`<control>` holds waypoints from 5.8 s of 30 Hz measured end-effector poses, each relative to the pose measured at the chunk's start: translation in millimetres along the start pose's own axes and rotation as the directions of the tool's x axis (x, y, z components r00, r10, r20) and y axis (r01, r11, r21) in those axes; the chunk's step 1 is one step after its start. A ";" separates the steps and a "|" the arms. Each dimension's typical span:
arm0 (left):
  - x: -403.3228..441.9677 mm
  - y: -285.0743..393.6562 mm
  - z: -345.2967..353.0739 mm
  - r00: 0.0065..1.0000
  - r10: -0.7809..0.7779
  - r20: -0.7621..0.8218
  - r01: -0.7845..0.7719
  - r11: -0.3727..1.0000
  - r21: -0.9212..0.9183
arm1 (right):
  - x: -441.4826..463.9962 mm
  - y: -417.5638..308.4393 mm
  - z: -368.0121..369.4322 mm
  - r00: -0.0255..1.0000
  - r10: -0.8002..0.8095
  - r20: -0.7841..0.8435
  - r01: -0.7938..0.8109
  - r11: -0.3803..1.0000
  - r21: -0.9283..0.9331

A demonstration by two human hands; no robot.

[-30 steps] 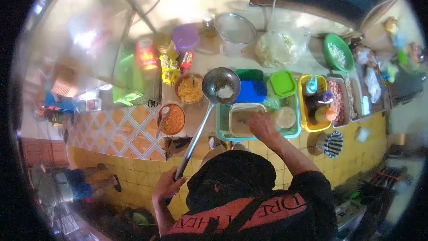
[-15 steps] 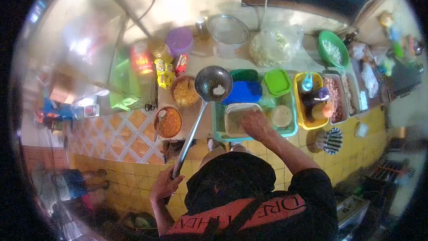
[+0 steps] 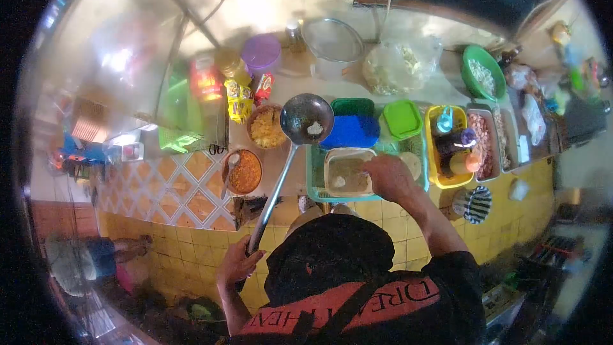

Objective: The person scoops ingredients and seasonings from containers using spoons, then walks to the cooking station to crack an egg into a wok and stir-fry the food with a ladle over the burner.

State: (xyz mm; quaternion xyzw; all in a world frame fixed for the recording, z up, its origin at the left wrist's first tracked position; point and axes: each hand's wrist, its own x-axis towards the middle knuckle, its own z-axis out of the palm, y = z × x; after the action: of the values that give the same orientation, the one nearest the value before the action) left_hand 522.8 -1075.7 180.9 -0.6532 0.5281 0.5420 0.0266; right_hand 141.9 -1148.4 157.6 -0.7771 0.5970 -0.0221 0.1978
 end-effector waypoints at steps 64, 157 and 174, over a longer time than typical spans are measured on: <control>-84.1 -49.2 -7.2 0.972 -0.094 -0.215 0.013 0.937 -0.348 | 164.5 -245.4 178.1 0.597 -0.705 -0.383 0.732 0.674 -0.100; -213.9 -109.7 410.9 -0.043 -0.989 0.141 -0.862 -0.034 -0.506 | 175.1 -297.4 350.8 0.549 -0.669 0.502 0.252 0.705 0.663; -459.9 -275.6 761.9 -0.456 -0.695 0.555 -0.846 0.533 -0.027 | 66.8 -405.1 370.4 0.363 -0.931 -0.042 0.842 0.309 0.443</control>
State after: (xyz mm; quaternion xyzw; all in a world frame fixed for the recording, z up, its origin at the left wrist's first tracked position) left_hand 269.6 -187.6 58.1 0.3856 0.4563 0.4445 0.6675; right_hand 633.6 -1022.2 -61.7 -0.9158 0.0220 -0.1595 0.3680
